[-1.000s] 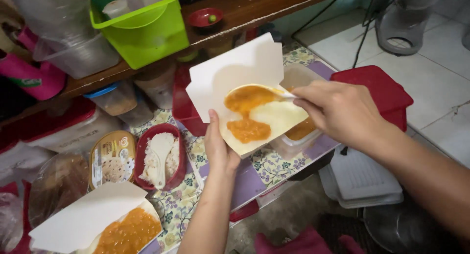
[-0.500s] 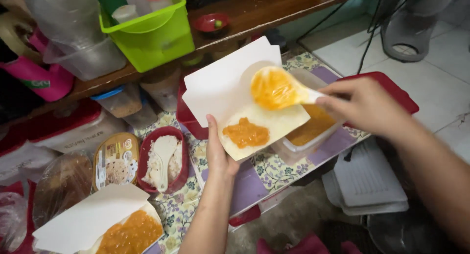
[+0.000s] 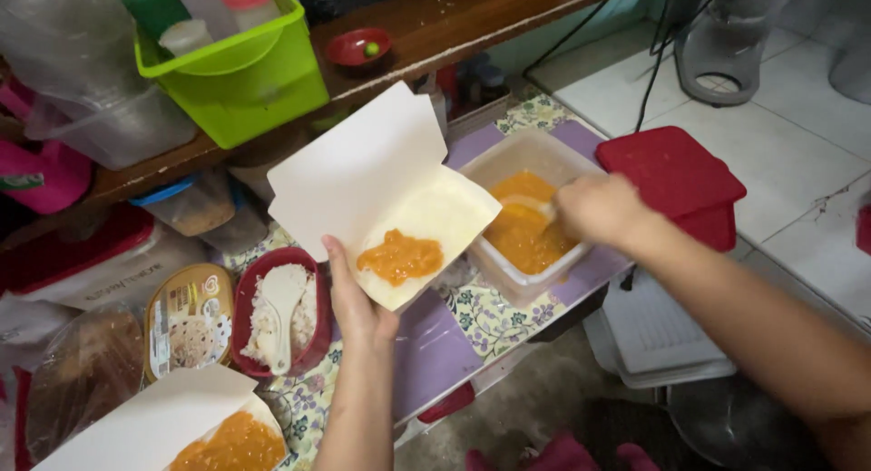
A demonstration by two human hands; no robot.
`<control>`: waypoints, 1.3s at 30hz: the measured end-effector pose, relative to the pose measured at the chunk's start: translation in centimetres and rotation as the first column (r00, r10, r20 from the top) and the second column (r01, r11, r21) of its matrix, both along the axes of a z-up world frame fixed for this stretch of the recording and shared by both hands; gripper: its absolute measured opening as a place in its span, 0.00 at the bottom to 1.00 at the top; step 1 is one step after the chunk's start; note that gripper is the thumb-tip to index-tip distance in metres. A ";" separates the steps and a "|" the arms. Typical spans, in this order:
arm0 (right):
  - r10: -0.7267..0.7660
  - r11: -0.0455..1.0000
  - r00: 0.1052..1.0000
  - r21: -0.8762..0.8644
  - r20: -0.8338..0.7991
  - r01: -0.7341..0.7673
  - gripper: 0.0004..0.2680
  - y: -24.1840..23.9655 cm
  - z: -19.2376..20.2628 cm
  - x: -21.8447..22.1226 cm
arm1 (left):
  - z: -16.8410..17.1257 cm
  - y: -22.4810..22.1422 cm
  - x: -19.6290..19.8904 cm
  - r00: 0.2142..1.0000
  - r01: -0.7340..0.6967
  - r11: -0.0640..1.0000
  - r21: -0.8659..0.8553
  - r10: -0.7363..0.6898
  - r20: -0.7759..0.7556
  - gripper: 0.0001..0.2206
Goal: Packaging rice in plastic bags and scooping a yellow dessert mixture into paper boxes.
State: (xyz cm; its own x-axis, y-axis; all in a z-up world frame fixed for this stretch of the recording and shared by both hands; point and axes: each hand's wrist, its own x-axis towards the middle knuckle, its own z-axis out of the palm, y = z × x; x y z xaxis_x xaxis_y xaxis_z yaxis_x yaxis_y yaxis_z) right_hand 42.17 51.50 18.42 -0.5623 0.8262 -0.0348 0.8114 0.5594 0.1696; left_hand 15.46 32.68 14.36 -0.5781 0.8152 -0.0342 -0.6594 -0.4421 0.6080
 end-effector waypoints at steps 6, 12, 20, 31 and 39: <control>0.008 0.945 0.954 -0.309 -0.301 -0.105 0.09 3.0 -2.5 -0.4 | 0.4 -0.5 0.3 0.999 -0.040 0.998 -0.048 0.040 0.009 0.31; -0.108 0.869 0.823 -0.455 -0.557 -0.193 0.08 6.3 -3.1 2.4 | 0.3 -0.6 -0.6 0.994 -0.112 0.994 0.002 0.112 -0.017 0.31; -0.174 0.893 0.770 -0.427 -0.614 -0.139 0.09 5.9 2.1 6.4 | 0.9 -0.5 -0.6 0.992 -0.116 0.993 0.025 0.117 -0.041 0.32; 0.018 0.973 0.707 -0.151 -0.707 -0.176 0.11 -3.7 8.9 2.7 | 0.2 2.0 1.8 0.994 0.106 0.994 0.019 -0.107 0.037 0.32; 0.458 0.878 0.657 0.422 -0.599 -0.227 0.06 -7.6 5.6 0.6 | -0.1 2.0 1.7 0.991 0.118 0.993 -0.029 -0.117 0.062 0.30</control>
